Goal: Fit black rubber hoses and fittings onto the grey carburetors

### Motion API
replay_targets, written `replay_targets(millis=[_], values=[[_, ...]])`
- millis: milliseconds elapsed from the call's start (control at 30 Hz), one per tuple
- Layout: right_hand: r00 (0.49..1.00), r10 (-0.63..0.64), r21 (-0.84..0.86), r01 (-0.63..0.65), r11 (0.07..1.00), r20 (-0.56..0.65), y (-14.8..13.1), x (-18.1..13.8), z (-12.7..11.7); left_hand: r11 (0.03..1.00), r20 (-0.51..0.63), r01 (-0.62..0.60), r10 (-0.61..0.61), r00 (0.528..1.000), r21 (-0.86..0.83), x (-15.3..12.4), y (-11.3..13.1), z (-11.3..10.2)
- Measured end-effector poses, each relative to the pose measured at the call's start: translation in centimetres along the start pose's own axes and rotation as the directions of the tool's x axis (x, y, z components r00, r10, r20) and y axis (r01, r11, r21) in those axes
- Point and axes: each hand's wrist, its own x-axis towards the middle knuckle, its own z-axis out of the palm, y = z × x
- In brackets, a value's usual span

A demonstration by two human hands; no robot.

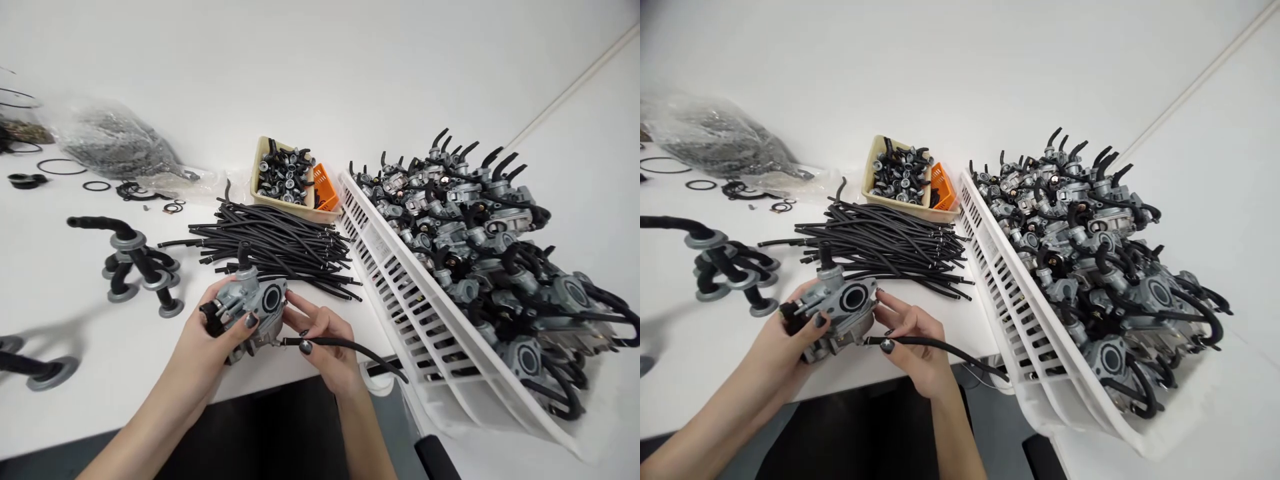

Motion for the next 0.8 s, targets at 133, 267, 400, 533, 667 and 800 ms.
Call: replay_targets(millis=[133,267,400,533,667,800], values=[[0.999,0.03,0.013,-0.03,0.999,0.019,-0.39,0.15,0.05,1.0,-0.019,0.009,-0.009,1.0,-0.024,-0.27,0.51,0.46],[0.999,0.045,-0.012,-0.045,0.999,-0.011,-0.34,0.12,0.16,0.999,-0.039,0.011,-0.012,0.999,-0.035,-0.38,0.71,0.68],[0.999,0.047,-0.04,-0.049,0.998,-0.027,-0.13,0.02,0.2,1.0,-0.06,0.013,-0.013,0.998,0.007,-0.31,0.54,0.53],[0.999,0.037,-0.033,-0.037,0.999,-0.006,-0.12,0.07,0.17,1.0,-0.057,0.005,-0.003,0.998,0.025,-0.1,0.25,0.32],[0.999,0.044,-0.04,-0.043,0.998,0.026,-0.2,0.14,0.16,0.999,-0.066,0.044,-0.043,0.997,0.024,0.16,0.07,0.1],[0.998,0.039,-0.039,-0.037,0.999,0.043,-0.09,0.12,0.07,0.999,-0.056,0.052,-0.051,0.997,0.015,0.11,0.02,-0.03]])
